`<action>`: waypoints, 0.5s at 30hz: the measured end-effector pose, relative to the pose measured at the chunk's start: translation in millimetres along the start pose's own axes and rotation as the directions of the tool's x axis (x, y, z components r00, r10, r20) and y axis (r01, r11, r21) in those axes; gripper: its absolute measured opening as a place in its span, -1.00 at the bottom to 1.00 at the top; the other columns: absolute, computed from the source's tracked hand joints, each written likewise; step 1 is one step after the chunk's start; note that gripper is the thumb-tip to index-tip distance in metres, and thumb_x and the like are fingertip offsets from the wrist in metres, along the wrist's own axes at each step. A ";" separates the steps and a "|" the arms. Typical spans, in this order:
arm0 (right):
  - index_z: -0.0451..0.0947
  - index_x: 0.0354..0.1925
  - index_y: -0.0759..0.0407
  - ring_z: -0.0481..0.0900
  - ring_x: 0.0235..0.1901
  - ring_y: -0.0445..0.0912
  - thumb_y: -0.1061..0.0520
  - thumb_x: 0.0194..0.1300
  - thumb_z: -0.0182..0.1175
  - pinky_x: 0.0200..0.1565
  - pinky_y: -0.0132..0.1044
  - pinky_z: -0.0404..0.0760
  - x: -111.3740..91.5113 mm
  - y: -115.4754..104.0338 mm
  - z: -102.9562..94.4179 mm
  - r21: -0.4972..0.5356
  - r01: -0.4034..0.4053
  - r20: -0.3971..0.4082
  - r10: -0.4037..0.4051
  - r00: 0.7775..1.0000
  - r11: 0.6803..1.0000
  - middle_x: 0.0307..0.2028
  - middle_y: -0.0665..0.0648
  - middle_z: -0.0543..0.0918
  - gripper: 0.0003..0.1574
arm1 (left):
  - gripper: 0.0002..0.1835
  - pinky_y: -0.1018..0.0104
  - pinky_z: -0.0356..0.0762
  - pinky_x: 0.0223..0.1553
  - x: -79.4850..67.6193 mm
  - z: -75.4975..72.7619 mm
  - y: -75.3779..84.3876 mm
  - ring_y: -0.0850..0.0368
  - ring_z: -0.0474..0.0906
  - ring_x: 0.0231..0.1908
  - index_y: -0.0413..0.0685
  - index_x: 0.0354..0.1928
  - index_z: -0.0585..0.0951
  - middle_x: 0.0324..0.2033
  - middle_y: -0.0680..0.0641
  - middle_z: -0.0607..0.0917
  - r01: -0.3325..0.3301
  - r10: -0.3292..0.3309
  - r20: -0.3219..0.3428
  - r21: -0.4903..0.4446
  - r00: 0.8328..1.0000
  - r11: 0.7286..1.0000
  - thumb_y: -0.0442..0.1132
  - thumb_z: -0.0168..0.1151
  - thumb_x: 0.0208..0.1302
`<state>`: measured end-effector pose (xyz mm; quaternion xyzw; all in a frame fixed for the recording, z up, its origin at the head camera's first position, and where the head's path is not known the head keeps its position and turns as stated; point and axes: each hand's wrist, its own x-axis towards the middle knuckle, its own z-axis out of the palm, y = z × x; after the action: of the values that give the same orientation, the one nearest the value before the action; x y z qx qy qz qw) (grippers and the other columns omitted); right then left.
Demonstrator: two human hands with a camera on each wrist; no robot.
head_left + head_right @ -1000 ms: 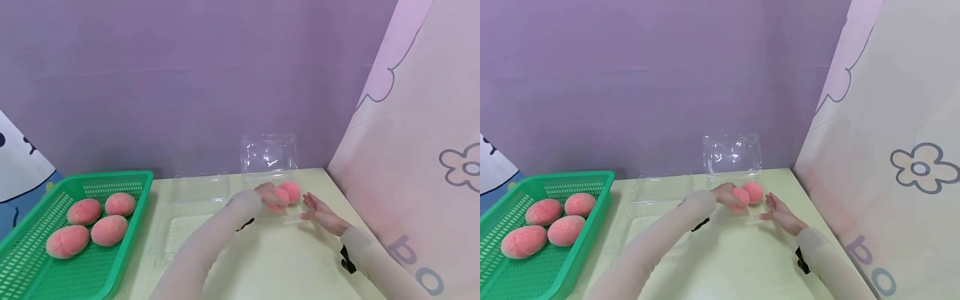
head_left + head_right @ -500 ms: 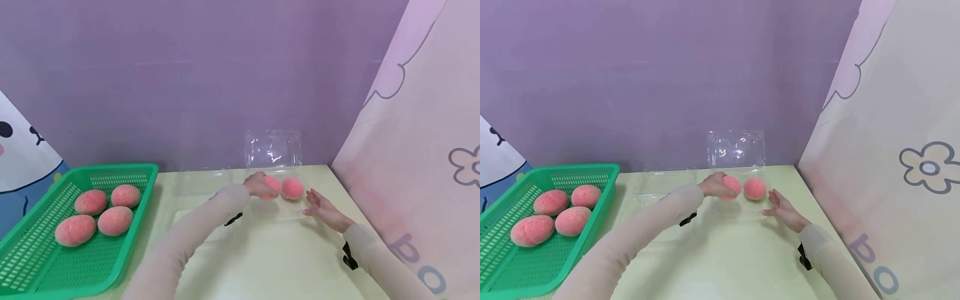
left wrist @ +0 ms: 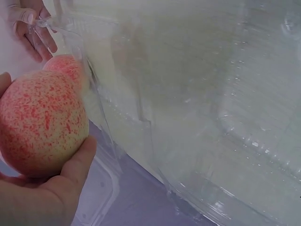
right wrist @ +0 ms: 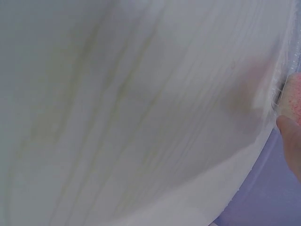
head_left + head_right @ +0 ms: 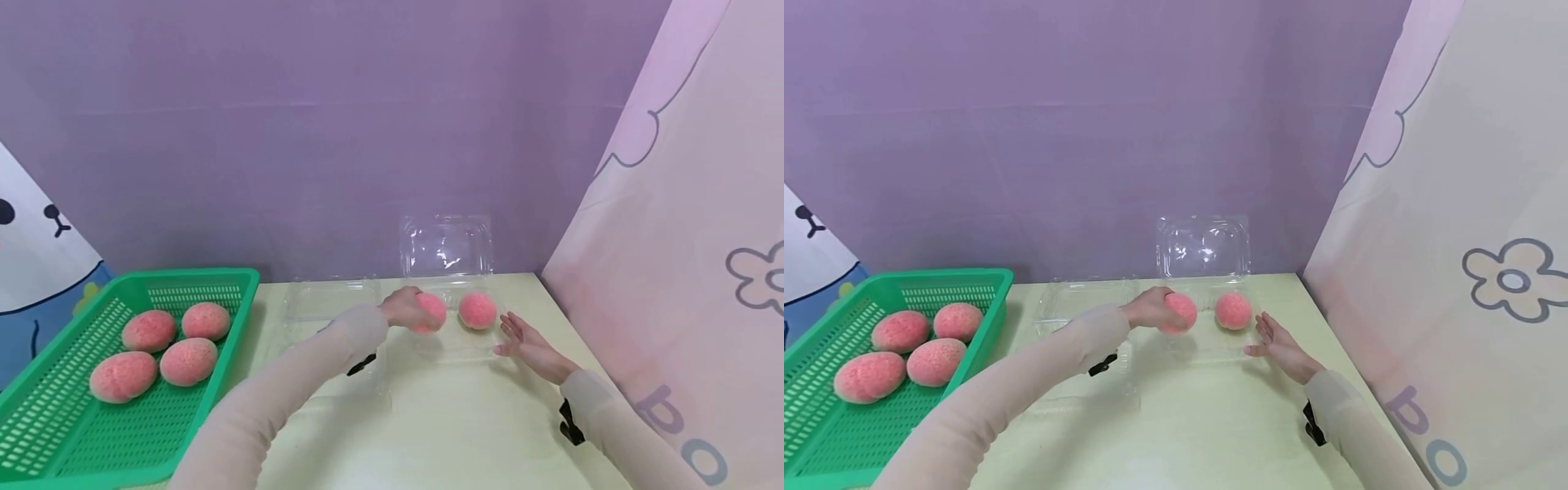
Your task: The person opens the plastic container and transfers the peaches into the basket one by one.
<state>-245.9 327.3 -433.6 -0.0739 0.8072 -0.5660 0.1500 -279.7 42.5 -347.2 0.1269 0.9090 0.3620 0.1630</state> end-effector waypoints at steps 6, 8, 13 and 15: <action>-0.59 0.36 0.24 -0.31 0.38 0.18 0.17 0.20 0.15 0.33 0.10 -0.14 -0.2 -1.6 -0.2 0.000 0.002 0.002 -0.002 1.000 1.000 0.41 0.25 -0.34 0.21 | -0.14 0.08 0.48 -0.05 -6.6 -7.2 -3.9 0.01 0.45 -0.04 -0.09 0.22 0.31 -0.02 -0.06 0.53 0.001 -0.001 -0.003 0.009 1.000 1.000 -0.01 0.41 -0.21; -0.59 0.36 0.24 -0.32 0.38 0.18 0.17 0.20 0.15 0.32 0.11 -0.15 -0.5 -1.9 -0.1 0.003 0.005 0.003 -0.005 1.000 1.000 0.41 0.26 -0.34 0.21 | -0.14 0.08 0.48 -0.05 -8.5 -9.5 -4.0 0.02 0.45 -0.04 -0.09 0.22 0.32 -0.03 -0.05 0.53 0.003 -0.003 0.001 0.013 1.000 1.000 -0.01 0.40 -0.21; -0.59 0.36 0.25 -0.32 0.38 0.19 0.16 0.20 0.15 0.32 0.12 -0.16 -0.7 -0.3 -0.3 -0.002 0.009 0.004 -0.009 1.000 1.000 0.41 0.26 -0.35 0.21 | -0.15 0.08 0.48 -0.05 -15.3 -15.6 -3.5 0.02 0.45 -0.03 -0.09 0.21 0.33 -0.03 -0.05 0.53 -0.002 0.002 0.019 0.023 1.000 1.000 -0.01 0.41 -0.21; -0.60 0.36 0.25 -0.32 0.38 0.19 0.16 0.21 0.14 0.32 0.12 -0.16 -0.7 0.6 -0.4 -0.003 0.009 0.003 -0.009 1.000 1.000 0.41 0.27 -0.35 0.21 | -0.15 0.07 0.48 -0.06 -18.8 -18.5 -3.8 0.02 0.45 -0.03 -0.09 0.21 0.33 -0.03 -0.05 0.53 -0.003 0.002 0.028 0.027 1.000 1.000 0.00 0.42 -0.22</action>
<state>-245.4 328.0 -433.9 -0.0787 0.8075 -0.5653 0.1487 -270.1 21.9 -333.3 0.1352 0.9113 0.3480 0.1734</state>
